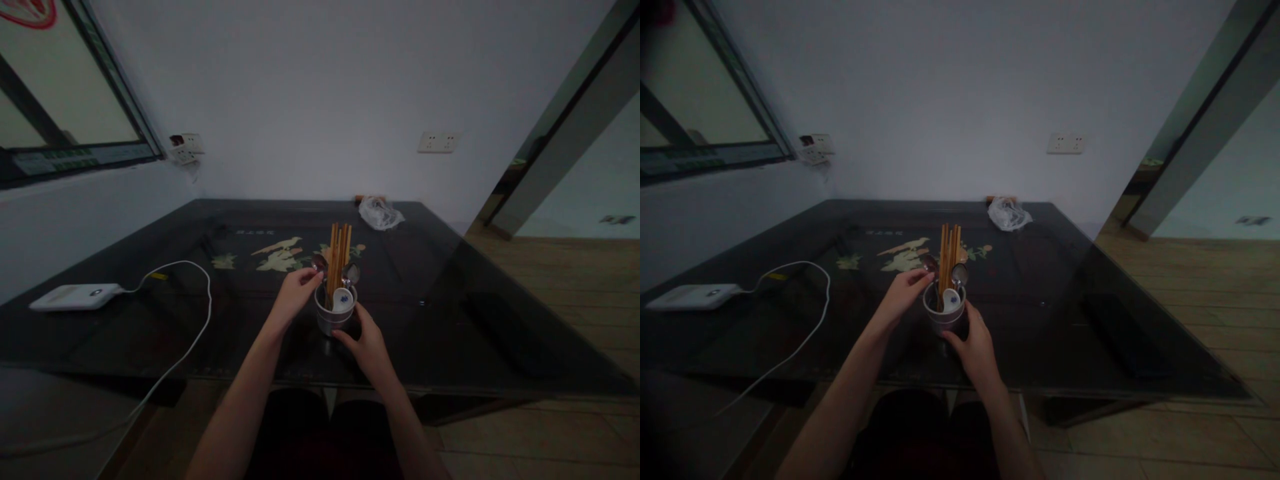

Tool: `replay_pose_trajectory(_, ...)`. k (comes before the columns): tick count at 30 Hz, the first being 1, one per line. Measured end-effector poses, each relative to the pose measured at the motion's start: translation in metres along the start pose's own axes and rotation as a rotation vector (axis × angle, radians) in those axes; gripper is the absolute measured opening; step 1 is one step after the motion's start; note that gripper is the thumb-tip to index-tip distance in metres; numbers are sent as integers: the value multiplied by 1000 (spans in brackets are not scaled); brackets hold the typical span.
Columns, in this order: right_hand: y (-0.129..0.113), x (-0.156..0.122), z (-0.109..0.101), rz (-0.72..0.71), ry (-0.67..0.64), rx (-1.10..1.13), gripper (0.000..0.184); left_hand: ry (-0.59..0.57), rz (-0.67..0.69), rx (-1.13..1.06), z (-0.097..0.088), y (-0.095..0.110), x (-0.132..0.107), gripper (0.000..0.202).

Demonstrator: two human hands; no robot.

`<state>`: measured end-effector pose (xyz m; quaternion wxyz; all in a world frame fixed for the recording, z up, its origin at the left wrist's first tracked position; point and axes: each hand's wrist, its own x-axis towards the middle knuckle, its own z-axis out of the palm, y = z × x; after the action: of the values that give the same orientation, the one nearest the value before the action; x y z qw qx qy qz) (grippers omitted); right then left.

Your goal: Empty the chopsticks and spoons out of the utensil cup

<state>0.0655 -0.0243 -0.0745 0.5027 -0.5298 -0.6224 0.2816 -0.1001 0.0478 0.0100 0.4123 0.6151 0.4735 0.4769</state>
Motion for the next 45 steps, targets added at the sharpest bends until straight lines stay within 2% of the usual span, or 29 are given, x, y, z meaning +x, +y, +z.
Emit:
replay_pose_trajectory(8,-6,-3,0,-10,23,-33,63,15,1,-50,5,-5,1,21)
replay_pose_trajectory(18,-8,-4,-1,-4,-1,-32,60,77,-29,-102,6,-3,0,22)
replay_pose_trajectory(29,-5,-4,-1,-39,-1,6,62,9,-10,-144,0,-1,-8,25)
replay_pose_trajectory(32,-7,-4,-7,-30,-28,60,66,-12,17,-124,-1,0,-11,24)
replay_pose_trajectory(34,-13,-4,-17,-25,1,55,67,-2,38,-88,-2,1,-12,22)
replay_pose_trajectory(38,-39,0,-41,-94,208,-79,45,12,68,-41,-3,2,-14,22)
replay_pose_trajectory(40,-55,5,-49,-168,238,-161,29,10,76,-43,-3,3,-15,23)
replay_pose_trajectory(42,-69,13,-52,-229,191,-272,17,10,80,-48,-3,3,-16,22)
replay_pose_trajectory(45,-83,24,-47,-260,42,-476,11,5,82,-56,-2,3,-17,21)
